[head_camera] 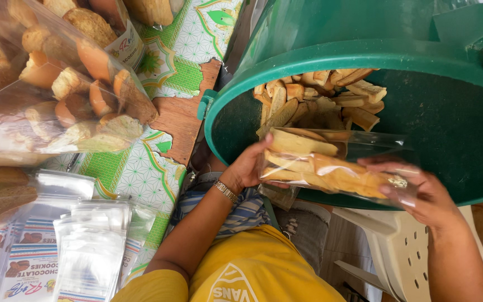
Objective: The person repeatedly picks biscotti pieces from a green bucket and places them into clear plastic bags. The filled bags are then set aside on the table. The process is repeated continuously throughout the clip.
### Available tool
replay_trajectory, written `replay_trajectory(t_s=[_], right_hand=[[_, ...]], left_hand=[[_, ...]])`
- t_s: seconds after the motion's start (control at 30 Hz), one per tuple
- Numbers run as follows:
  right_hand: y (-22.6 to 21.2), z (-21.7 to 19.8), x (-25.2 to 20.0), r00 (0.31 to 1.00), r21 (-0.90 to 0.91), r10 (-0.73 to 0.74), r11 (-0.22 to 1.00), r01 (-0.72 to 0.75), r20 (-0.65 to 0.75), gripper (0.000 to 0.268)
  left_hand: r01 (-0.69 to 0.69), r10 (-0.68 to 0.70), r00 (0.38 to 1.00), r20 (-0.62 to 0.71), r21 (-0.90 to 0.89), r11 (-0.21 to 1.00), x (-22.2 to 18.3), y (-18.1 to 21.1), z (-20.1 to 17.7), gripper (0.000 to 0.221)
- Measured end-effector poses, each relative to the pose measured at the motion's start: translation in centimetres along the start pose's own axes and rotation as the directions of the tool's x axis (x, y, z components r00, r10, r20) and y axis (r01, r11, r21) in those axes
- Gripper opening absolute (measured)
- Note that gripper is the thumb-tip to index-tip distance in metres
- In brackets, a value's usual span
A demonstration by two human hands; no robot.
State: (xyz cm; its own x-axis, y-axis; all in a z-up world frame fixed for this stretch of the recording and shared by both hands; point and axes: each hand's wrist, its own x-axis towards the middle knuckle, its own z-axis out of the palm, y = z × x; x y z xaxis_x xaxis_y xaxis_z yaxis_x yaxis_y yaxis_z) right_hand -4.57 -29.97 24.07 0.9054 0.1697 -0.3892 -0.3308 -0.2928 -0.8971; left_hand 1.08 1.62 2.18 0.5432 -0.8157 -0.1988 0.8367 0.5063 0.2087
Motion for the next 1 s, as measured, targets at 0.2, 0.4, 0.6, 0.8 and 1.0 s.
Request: replay_trajectory(t_s=[0.2, 0.4, 0.6, 0.8, 1.0], right_hand=[[-1.4, -0.4, -1.6, 0.971, -0.321, -0.198, 0.936, 0.146, -0.135, 0.035], [-0.6, 0.1, -1.5, 0.992, -0.145, -0.086, 0.985, 0.098, 0.090, 0.037], [0.6, 0.4, -1.4, 0.967, -0.141, 0.065, 0.990, -0.030, 0.248, 0.050], [4.9, 1.0, -0.4, 0.997, 0.500, -0.073, 0.863, 0.070, -0.014, 0.034], [5.2, 3.6, 0.2, 0.933, -0.119, 0.259, 0.948, -0.295, -0.249, 0.052]], left_hand=[[-0.029, 0.029, 1.000, 0.006, 0.192, 0.981, 0.7, -1.1, -3.0, 0.053], [-0.047, 0.048, 0.998, -0.039, 0.025, 0.999, 0.8, -0.7, -1.2, 0.071], [-0.094, 0.094, 0.992, -0.080, 0.007, 0.996, -0.4, 0.8, 2.1, 0.088], [-0.087, 0.089, 0.996, -0.005, 0.168, 0.982, 0.1, 0.3, 1.9, 0.092], [0.041, 0.019, 0.984, -0.179, 0.324, 0.945, 1.6, -2.0, -0.2, 0.094]])
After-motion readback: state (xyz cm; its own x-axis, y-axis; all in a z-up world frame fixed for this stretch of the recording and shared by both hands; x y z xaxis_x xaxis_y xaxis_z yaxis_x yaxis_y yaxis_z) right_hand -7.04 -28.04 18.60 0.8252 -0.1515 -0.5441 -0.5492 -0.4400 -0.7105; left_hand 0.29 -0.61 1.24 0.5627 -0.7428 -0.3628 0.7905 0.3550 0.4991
